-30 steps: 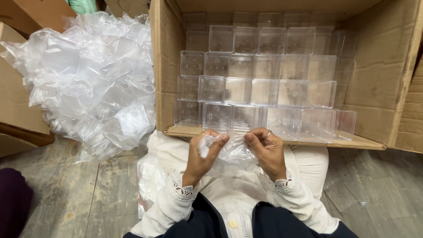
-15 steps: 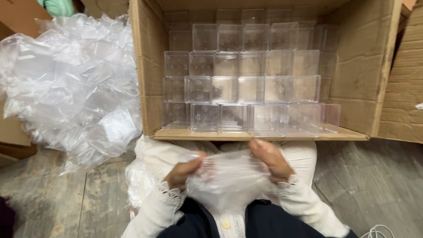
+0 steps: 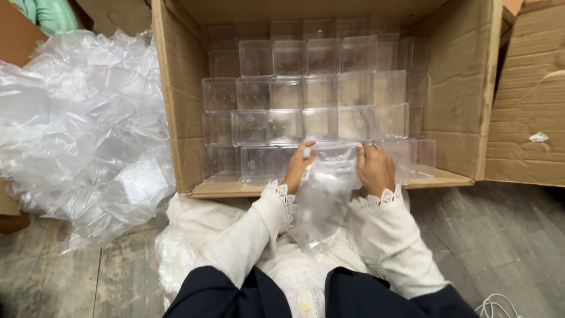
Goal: The person sits on the floor and wraps small clear plastic boxes in thin plastic bags one at a time, then places each wrapped box into a large cardboard carton in front of them. They occasionally reach into the pile of plastic bags to grab a new bag and press wrapped boxes into the carton.
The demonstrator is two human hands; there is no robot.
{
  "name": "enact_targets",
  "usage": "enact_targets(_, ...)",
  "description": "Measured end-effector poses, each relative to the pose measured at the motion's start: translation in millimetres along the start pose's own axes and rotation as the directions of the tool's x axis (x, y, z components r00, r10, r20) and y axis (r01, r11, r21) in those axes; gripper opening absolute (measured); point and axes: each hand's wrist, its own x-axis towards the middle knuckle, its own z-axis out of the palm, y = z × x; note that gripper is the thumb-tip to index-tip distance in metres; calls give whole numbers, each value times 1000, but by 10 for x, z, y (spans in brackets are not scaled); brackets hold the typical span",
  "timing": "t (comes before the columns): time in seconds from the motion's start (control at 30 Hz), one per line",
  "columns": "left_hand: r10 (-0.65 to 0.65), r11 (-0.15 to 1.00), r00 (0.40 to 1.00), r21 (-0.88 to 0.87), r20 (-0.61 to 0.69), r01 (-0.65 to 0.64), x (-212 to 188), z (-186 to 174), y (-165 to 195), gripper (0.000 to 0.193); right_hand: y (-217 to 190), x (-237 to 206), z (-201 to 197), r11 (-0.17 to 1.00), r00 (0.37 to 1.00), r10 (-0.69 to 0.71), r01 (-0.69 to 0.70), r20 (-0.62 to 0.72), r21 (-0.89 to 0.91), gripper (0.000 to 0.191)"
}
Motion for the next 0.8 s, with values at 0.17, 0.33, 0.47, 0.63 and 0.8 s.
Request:
enact_targets(0.17, -302, 872, 941, -355, 153, 338, -384, -320, 109, 34, -5, -493, 161, 361, 851, 463, -438, 249, 823, 21)
enact_targets(0.33, -304, 803, 951, -520, 60, 290, -752, -519, 109, 25, -162, -789, 343, 60, 783, 400, -540, 476, 839, 10)
enact_targets(0.47, -47, 982, 984, -187, -173, 14, -854, -489, 7, 23, -203, -921, 378, 314, 836, 263, -547, 482, 776, 18)
enact_targets(0.63, -132, 920, 991, -367, 32, 134, -1072, -653, 100, 29, -122, -1112, 381, 415, 937, 151, -349, 314, 841, 14)
enact_targets(0.8, -183, 923, 898, -244, 400, 297, -1464, -1022, 465, 34, -378, -961, 446, 207, 691, 302, -720, 656, 663, 22)
